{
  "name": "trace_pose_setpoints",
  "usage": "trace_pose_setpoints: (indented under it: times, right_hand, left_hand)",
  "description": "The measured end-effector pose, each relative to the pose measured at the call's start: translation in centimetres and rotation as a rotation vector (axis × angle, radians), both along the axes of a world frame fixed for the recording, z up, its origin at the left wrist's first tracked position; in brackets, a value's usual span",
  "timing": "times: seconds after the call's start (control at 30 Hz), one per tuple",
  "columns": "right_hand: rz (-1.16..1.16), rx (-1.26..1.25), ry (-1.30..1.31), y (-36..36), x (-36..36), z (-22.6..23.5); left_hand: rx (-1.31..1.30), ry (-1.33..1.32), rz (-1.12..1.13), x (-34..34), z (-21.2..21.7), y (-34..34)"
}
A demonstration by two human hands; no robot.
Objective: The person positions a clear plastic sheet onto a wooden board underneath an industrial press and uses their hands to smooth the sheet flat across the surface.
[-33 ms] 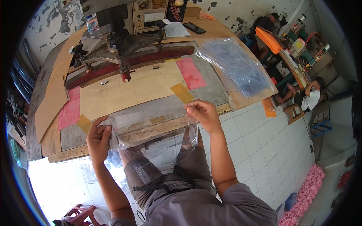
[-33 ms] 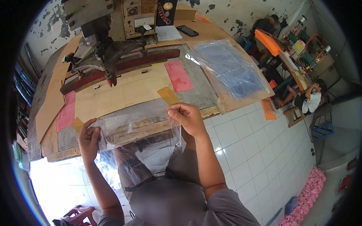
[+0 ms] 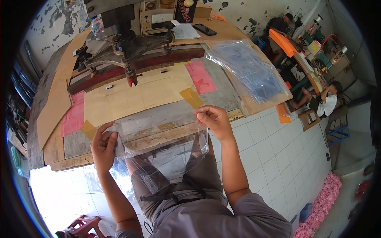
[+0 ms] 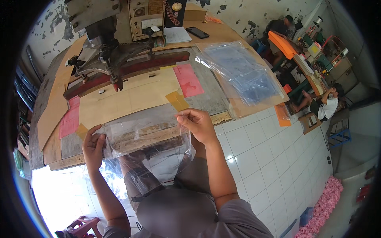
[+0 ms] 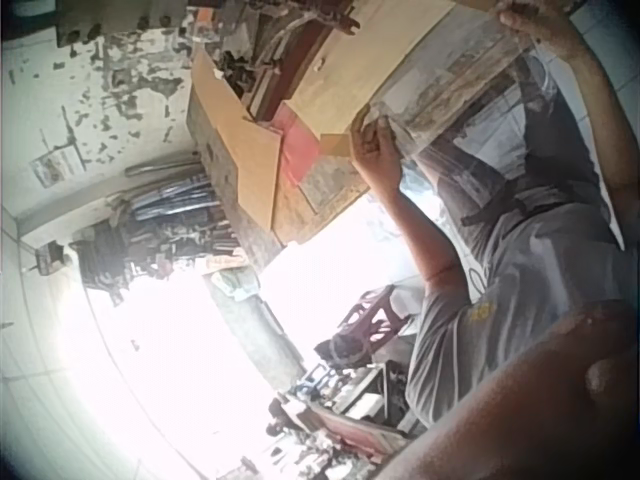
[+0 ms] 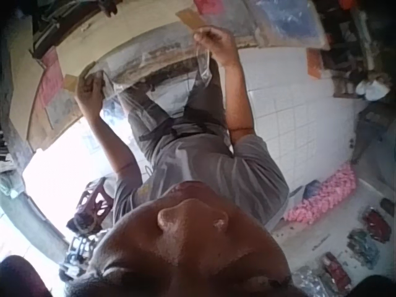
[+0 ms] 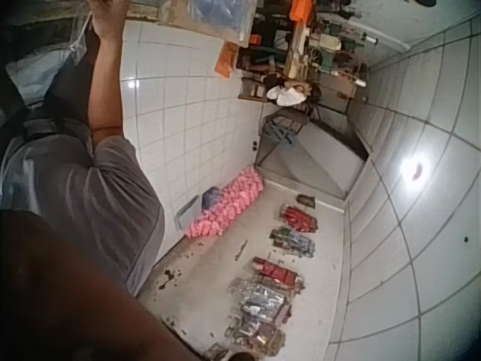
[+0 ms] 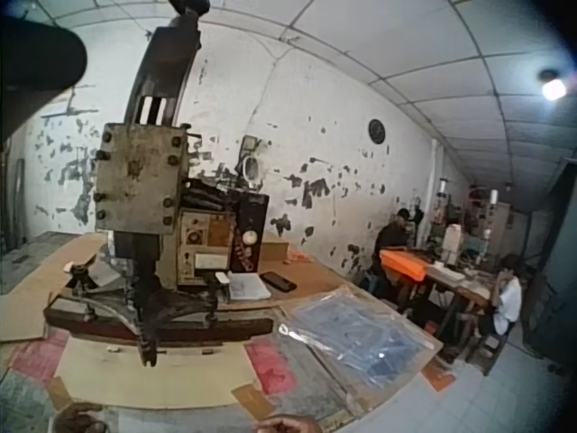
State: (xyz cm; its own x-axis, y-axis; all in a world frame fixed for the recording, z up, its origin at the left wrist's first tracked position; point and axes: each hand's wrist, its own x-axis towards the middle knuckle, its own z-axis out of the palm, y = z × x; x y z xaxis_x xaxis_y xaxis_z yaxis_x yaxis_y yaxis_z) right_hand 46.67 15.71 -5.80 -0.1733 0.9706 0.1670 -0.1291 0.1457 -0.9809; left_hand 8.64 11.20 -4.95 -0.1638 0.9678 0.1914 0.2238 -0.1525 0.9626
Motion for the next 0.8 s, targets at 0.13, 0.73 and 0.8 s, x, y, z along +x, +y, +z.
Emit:
trace_pose_setpoints:
  times: [0.13, 0.73, 0.8]
  right_hand:
    - [0.008, 0.005, 0.004, 0.01, 0.24, -0.14]
    - [-0.04, 0.011, -0.049, -0.18, -0.02, 0.07]
    - [-0.043, 0.015, -0.034, -0.14, -0.1, 0.02]
  left_hand:
    - [0.01, 0.007, -0.019, -0.16, -0.4, 0.2]
    - [0.051, 0.019, 0.021, 0.13, -0.02, -0.07]
    - [0.055, 0.021, 0.025, 0.1, -0.08, -0.13]
